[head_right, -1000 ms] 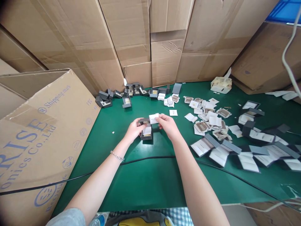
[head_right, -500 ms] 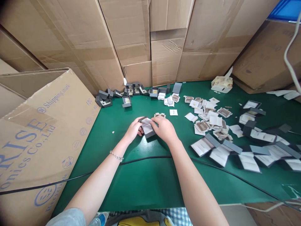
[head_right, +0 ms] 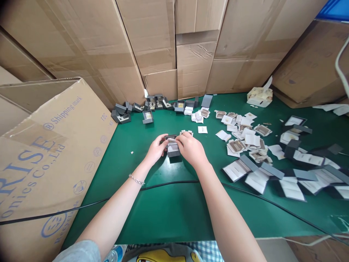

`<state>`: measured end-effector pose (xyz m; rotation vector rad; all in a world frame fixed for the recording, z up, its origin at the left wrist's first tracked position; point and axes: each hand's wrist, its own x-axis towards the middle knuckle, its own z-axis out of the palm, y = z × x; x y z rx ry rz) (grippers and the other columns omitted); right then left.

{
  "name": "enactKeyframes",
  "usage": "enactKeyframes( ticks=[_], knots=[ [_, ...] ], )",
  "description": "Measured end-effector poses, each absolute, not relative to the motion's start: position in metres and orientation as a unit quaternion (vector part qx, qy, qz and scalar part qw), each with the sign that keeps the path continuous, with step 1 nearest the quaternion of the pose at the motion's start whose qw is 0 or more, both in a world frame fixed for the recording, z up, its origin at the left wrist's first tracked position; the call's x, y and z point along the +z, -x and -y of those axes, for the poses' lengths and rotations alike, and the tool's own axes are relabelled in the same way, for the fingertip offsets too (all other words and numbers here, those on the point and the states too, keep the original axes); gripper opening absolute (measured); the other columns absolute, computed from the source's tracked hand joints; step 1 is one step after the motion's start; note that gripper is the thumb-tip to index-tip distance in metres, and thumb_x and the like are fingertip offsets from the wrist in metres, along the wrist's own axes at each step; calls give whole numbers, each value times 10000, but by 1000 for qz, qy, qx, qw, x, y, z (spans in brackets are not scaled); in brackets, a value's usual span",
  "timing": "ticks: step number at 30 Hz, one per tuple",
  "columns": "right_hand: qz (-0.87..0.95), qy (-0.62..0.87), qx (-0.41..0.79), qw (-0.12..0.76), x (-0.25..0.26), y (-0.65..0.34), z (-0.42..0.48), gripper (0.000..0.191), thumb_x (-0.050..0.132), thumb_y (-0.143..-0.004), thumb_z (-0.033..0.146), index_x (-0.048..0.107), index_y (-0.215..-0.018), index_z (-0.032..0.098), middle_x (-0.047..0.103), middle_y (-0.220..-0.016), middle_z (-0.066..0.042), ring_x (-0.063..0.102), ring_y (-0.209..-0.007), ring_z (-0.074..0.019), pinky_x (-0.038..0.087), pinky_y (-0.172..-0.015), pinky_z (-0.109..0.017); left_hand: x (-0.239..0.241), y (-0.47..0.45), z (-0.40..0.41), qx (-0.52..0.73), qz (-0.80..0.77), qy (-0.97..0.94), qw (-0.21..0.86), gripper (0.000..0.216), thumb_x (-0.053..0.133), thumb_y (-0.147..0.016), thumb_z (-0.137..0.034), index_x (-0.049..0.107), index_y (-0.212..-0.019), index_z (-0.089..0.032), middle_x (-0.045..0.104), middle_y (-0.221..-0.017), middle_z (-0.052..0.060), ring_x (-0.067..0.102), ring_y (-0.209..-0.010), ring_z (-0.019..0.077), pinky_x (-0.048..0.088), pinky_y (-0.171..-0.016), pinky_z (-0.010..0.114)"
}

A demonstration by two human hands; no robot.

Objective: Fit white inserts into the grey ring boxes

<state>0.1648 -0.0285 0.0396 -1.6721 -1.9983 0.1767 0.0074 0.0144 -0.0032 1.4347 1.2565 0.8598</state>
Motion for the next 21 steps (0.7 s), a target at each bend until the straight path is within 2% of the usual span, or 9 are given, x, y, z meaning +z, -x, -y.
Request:
enactKeyframes(
  ticks=[3,5,7,11,15,18,21],
  knots=[
    [742,634,32,214,42,-162,30,228,402,-910,242,625,-943,210,597,-939,-53,560,-683,-151,349,-512,-239,-3,-6,-14,355,-527,-635,439,360,507,-842,-328,565,-1177,-208,552,-1024,78,559,-730,121,475,-612,228],
    [745,639,8,190,43,-161,30,243,377,-920,240,615,-954,207,593,-924,-58,547,-651,-148,319,-485,-244,-2,-5,-14,355,-526,-659,404,333,521,-837,-323,594,-1145,-219,549,-999,69,558,-869,155,475,-753,261],
    [748,641,-18,171,42,-161,30,249,363,-925,238,607,-957,206,588,-905,-62,530,-616,-141,290,-466,-248,-1,-5,-13,351,-523,-671,392,326,519,-838,-306,598,-1145,-229,543,-966,59,544,-905,165,463,-801,279],
    [758,636,-48,134,37,-160,28,243,362,-913,187,601,-953,210,577,-876,-64,522,-606,-138,248,-458,-254,1,-6,-11,344,-512,-678,400,332,528,-830,-287,594,-1152,-240,524,-886,38,527,-801,150,464,-751,276],
    [757,640,-28,128,33,-160,26,254,367,-913,184,617,-943,222,569,-860,-63,513,-591,-134,228,-449,-252,0,-6,-12,346,-503,-679,407,333,530,-825,-283,596,-1149,-240,514,-860,31,500,-732,136,452,-693,263],
    [742,648,7,171,34,-160,27,244,400,-910,228,644,-917,233,585,-879,-55,539,-639,-142,276,-468,-243,-4,-6,-13,357,-497,-675,412,335,537,-818,-274,595,-1145,-234,519,-877,35,507,-749,139,450,-694,262],
    [706,659,61,251,34,-161,26,188,479,-868,247,667,-860,235,614,-900,-36,565,-731,-158,354,-537,-243,-6,-6,-13,366,-488,-666,429,335,535,-815,-261,587,-1144,-226,543,-936,42,518,-751,132,455,-698,260]
  ],
)
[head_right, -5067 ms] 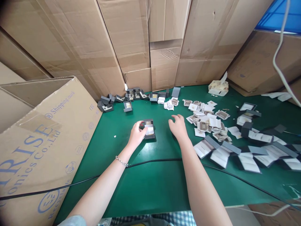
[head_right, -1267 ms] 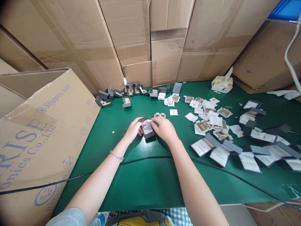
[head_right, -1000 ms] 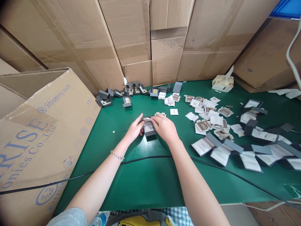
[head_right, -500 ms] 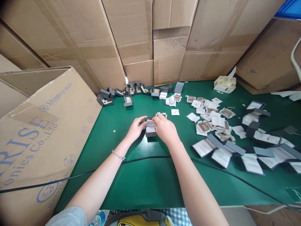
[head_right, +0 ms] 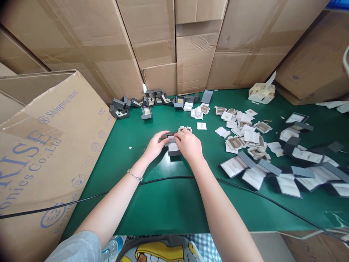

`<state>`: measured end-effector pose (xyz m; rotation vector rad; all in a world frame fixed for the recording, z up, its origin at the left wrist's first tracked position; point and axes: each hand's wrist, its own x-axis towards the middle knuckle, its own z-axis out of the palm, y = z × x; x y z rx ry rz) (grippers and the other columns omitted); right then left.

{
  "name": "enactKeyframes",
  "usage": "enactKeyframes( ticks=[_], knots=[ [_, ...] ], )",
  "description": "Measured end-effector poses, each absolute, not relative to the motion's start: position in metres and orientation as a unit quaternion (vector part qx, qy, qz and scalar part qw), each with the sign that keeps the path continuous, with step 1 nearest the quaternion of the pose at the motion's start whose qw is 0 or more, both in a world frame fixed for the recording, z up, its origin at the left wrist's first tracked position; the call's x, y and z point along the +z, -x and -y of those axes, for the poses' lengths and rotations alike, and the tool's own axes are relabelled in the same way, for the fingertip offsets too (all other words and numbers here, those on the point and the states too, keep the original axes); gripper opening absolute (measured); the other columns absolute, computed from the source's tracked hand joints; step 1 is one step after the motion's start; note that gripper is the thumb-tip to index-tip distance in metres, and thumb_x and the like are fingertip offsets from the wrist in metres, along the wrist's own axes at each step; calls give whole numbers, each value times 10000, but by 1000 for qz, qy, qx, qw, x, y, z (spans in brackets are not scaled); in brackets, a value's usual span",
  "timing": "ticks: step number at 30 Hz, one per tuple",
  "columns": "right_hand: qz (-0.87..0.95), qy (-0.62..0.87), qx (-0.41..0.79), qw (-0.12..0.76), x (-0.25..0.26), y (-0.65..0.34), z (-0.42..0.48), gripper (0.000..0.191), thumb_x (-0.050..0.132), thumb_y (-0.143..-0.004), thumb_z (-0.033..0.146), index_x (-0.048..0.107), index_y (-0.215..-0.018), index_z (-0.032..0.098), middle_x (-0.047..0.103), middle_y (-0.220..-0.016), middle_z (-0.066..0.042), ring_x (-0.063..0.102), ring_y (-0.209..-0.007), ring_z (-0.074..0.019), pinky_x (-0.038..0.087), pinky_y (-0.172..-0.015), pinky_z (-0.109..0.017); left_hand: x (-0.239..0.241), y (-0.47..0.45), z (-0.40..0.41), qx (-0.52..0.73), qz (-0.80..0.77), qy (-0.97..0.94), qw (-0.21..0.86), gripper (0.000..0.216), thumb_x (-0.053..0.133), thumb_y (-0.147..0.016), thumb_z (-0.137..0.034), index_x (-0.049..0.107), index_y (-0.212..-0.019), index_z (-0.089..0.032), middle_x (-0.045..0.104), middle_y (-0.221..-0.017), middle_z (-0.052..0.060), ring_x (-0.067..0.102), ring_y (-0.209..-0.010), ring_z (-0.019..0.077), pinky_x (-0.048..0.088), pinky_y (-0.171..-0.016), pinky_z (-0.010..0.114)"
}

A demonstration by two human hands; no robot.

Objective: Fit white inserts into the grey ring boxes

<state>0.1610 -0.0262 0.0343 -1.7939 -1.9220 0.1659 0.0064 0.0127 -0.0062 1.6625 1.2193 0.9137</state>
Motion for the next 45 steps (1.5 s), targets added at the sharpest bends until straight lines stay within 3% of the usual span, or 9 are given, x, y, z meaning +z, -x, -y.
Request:
enactKeyframes(
  ticks=[5,8,12,19,27,32,36,40,45],
  knots=[
    [644,657,143,366,24,-163,19,67,573,-772,243,632,-771,210,618,-814,-8,547,-713,-147,397,-630,-251,-4,-9,-11,366,-486,-656,446,332,536,-806,-229,584,-1134,-226,575,-967,40,524,-694,110,463,-668,245],
    [601,662,188,407,18,-166,14,146,620,-717,296,608,-826,200,605,-759,6,528,-677,-139,401,-638,-254,-2,-9,-11,367,-485,-653,452,334,531,-805,-217,582,-1134,-227,578,-973,40,513,-654,93,465,-627,226],
    [580,657,233,422,15,-168,10,304,631,-677,347,630,-936,189,621,-841,-20,507,-643,-137,415,-643,-280,-2,-9,-11,370,-480,-642,469,333,509,-816,-211,566,-1144,-224,557,-986,40,495,-609,71,460,-580,208],
    [578,650,237,434,9,-161,9,283,584,-686,316,634,-937,196,624,-910,-40,487,-582,-128,446,-659,-315,-5,-9,-13,372,-480,-641,469,337,521,-815,-218,569,-1148,-236,566,-983,43,487,-590,71,458,-553,210],
    [596,652,181,431,1,-157,8,222,565,-725,315,586,-912,198,597,-909,-43,526,-669,-159,460,-646,-317,-1,-8,-11,386,-465,-637,479,330,556,-787,-218,594,-1115,-226,577,-966,41,451,-544,57,426,-527,202],
    [664,596,179,413,10,-160,12,200,573,-736,301,599,-910,206,586,-934,-45,539,-722,-166,474,-654,-312,-1,-8,-10,430,-491,-617,439,240,593,-727,-170,607,-966,-190,581,-904,22,436,-545,55,398,-536,189],
    [686,584,190,390,22,-175,15,418,573,-761,360,548,-1156,227,565,-1115,-66,561,-915,-208,485,-760,-343,-2,-5,-13,463,-521,-598,396,197,551,-743,-141,580,-932,-188,555,-908,12,430,-541,49,402,-558,194],
    [659,660,115,343,12,-192,9,562,552,-777,424,461,-1279,187,502,-1266,-121,435,-1177,-304,392,-940,-461,2,-2,-15,474,-553,-582,362,195,533,-764,-133,578,-946,-186,548,-952,24,428,-547,50,414,-583,208],
    [649,706,101,264,-10,-190,-2,649,582,-765,404,358,-1348,230,481,-1306,-109,403,-1206,-336,265,-980,-610,1,0,-18,457,-572,-572,369,307,532,-773,-132,562,-1073,-188,547,-1029,52,453,-555,52,445,-602,225]
  ],
)
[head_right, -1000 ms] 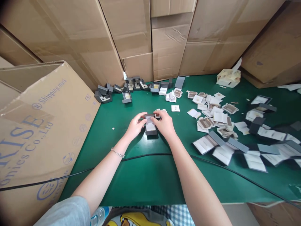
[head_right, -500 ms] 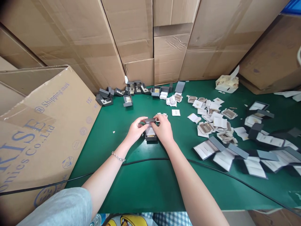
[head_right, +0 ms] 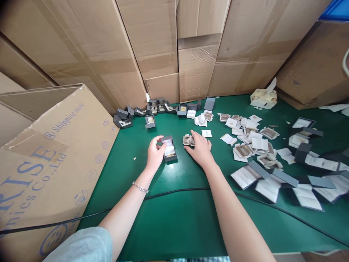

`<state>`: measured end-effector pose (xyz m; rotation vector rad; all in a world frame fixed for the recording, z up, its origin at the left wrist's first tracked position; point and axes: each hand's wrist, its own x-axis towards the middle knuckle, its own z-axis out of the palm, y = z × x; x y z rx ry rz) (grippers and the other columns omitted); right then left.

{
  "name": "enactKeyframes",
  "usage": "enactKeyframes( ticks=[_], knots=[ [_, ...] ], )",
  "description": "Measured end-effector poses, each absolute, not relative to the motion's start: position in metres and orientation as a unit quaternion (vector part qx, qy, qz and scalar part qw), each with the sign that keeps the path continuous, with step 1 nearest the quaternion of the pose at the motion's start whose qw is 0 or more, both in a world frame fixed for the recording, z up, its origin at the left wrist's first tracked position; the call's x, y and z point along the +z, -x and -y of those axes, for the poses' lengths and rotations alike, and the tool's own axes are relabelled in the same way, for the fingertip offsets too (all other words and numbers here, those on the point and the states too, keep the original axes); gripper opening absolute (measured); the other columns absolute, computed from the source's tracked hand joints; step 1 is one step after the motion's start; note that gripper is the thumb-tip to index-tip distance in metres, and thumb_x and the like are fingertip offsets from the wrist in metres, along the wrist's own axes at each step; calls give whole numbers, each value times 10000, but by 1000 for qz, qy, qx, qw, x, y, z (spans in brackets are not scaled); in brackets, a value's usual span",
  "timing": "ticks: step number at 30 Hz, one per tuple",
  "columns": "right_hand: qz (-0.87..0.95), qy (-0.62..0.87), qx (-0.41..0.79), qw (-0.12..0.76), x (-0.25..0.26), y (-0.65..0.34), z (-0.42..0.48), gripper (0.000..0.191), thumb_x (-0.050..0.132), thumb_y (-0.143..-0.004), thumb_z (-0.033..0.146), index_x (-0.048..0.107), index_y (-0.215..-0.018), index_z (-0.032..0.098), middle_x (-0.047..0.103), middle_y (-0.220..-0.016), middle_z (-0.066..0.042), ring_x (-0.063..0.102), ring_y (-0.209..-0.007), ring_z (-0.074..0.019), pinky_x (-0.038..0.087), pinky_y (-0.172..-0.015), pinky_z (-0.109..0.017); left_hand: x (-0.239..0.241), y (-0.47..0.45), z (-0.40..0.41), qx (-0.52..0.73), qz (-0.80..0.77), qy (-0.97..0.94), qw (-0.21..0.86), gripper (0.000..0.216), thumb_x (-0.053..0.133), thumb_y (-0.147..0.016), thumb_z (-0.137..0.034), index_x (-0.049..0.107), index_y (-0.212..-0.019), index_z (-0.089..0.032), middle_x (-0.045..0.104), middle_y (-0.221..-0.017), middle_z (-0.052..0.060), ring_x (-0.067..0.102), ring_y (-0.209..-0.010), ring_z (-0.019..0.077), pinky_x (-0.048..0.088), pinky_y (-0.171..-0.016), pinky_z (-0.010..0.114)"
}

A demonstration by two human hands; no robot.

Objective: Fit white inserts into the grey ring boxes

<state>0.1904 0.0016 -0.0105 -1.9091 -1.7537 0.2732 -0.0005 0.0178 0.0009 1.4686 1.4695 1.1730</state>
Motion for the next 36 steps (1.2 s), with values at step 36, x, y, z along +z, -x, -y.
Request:
enactKeyframes(
  ticks=[36],
  knots=[
    [715,516,28,470,15,-124,39,523,635,-787,388,429,-1257,288,580,-1114,-71,548,-998,-252,478,-818,-415,1,19,-25,350,-252,-315,846,477,755,-570,-513,612,-800,-121,436,-542,-49,283,-389,-11,187,-321,104]
  ],
)
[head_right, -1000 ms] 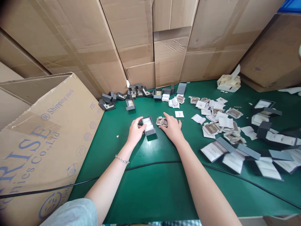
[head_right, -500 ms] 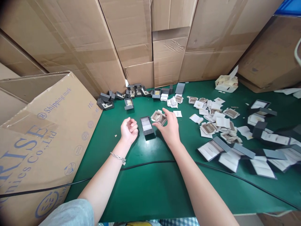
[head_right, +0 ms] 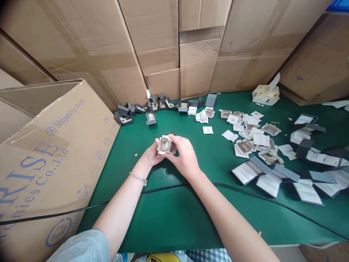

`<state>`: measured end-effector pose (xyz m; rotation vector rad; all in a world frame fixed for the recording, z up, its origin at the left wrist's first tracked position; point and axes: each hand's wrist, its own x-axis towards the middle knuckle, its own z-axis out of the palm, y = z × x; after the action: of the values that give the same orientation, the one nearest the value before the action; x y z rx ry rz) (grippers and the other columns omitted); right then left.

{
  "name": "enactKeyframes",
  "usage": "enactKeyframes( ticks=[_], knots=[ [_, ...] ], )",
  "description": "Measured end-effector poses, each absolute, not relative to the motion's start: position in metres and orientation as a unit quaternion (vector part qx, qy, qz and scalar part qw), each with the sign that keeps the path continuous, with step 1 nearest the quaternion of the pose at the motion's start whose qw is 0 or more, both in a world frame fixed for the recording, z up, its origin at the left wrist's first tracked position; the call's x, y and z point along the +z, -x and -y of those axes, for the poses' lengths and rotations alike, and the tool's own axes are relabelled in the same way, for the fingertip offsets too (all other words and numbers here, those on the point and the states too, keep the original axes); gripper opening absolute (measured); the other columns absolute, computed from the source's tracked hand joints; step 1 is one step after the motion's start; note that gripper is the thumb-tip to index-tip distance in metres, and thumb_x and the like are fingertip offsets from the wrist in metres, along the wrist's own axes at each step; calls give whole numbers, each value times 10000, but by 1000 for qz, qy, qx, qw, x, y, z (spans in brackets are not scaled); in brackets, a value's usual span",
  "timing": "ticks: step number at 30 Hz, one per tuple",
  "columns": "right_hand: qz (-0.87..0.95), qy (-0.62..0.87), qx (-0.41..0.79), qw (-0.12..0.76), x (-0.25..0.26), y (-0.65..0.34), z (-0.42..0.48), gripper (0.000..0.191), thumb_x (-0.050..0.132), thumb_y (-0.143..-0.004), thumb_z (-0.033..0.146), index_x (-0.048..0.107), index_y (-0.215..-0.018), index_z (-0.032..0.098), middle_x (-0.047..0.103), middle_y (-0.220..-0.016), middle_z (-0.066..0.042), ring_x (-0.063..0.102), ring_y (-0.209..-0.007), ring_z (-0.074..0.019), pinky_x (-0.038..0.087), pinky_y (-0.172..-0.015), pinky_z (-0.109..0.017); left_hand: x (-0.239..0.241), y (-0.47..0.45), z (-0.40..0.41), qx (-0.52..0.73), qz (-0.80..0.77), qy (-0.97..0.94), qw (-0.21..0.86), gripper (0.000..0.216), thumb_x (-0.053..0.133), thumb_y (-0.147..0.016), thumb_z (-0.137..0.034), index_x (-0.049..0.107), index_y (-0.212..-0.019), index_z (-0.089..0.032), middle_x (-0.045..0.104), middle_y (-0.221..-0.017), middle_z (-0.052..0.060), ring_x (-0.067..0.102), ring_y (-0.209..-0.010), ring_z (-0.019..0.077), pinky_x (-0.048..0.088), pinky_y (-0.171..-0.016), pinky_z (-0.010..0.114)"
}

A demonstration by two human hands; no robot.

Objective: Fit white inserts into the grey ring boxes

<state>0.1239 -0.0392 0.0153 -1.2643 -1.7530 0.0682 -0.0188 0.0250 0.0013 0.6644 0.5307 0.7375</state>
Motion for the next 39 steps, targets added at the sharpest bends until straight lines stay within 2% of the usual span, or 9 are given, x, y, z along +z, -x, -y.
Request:
enactKeyframes(
  ticks=[7,13,16,19,23,29,33,35,39],
  knots=[
    [717,518,20,466,24,-123,43,536,629,-781,340,421,-1274,308,579,-1134,-62,546,-1014,-261,477,-825,-423,0,23,-25,304,-245,-366,845,568,751,-498,-596,619,-829,-154,389,-527,-54,295,-412,11,188,-343,130],
    [750,483,15,451,29,-118,46,513,581,-819,287,398,-1297,287,582,-1117,-73,551,-1007,-251,462,-836,-416,-4,26,-25,282,-249,-414,829,602,725,-446,-668,614,-746,-158,514,-594,17,452,-504,85,339,-426,212],
    [776,456,22,435,31,-117,46,556,590,-824,362,365,-1322,260,589,-1100,-87,553,-995,-258,444,-855,-430,-1,26,-24,279,-213,-432,831,582,737,-437,-655,606,-717,-162,538,-617,28,510,-561,122,416,-493,247],
    [786,459,33,412,31,-115,47,632,590,-813,452,327,-1347,240,588,-1100,-103,557,-983,-271,432,-863,-449,1,26,-23,269,-212,-446,827,539,742,-469,-623,613,-723,-165,504,-556,2,439,-462,86,386,-439,238],
    [783,468,20,409,32,-111,49,579,537,-850,446,336,-1345,223,587,-1098,-112,552,-988,-267,430,-857,-437,-4,26,-22,274,-218,-471,810,577,691,-457,-701,594,-653,-166,446,-481,-16,288,-359,40,263,-338,219],
    [793,473,41,382,37,-113,51,565,395,-883,535,376,-1333,194,479,-1290,-128,438,-1167,-295,326,-985,-487,-12,28,-22,272,-228,-464,812,655,682,-431,-729,613,-765,-170,547,-595,25,507,-501,121,420,-446,256],
    [765,487,65,416,39,-115,52,422,297,-937,404,472,-1269,211,487,-1286,-97,431,-1178,-262,324,-1001,-470,-10,29,-22,259,-217,-427,839,596,680,-515,-688,584,-774,-161,496,-544,-6,435,-400,63,244,-313,175],
    [740,500,87,441,42,-114,52,357,345,-925,357,546,-1189,226,533,-1229,-82,464,-1142,-249,369,-972,-449,-6,29,-22,251,-231,-417,843,588,689,-516,-674,567,-767,-156,487,-525,-19,417,-364,47,161,-282,163],
    [690,516,160,481,48,-112,53,214,486,-844,312,640,-975,239,621,-1068,-51,549,-1007,-231,474,-836,-386,-1,28,-22,229,-200,-419,856,579,728,-507,-620,562,-802,-150,532,-572,-16,430,-343,41,150,-270,160]
  ],
)
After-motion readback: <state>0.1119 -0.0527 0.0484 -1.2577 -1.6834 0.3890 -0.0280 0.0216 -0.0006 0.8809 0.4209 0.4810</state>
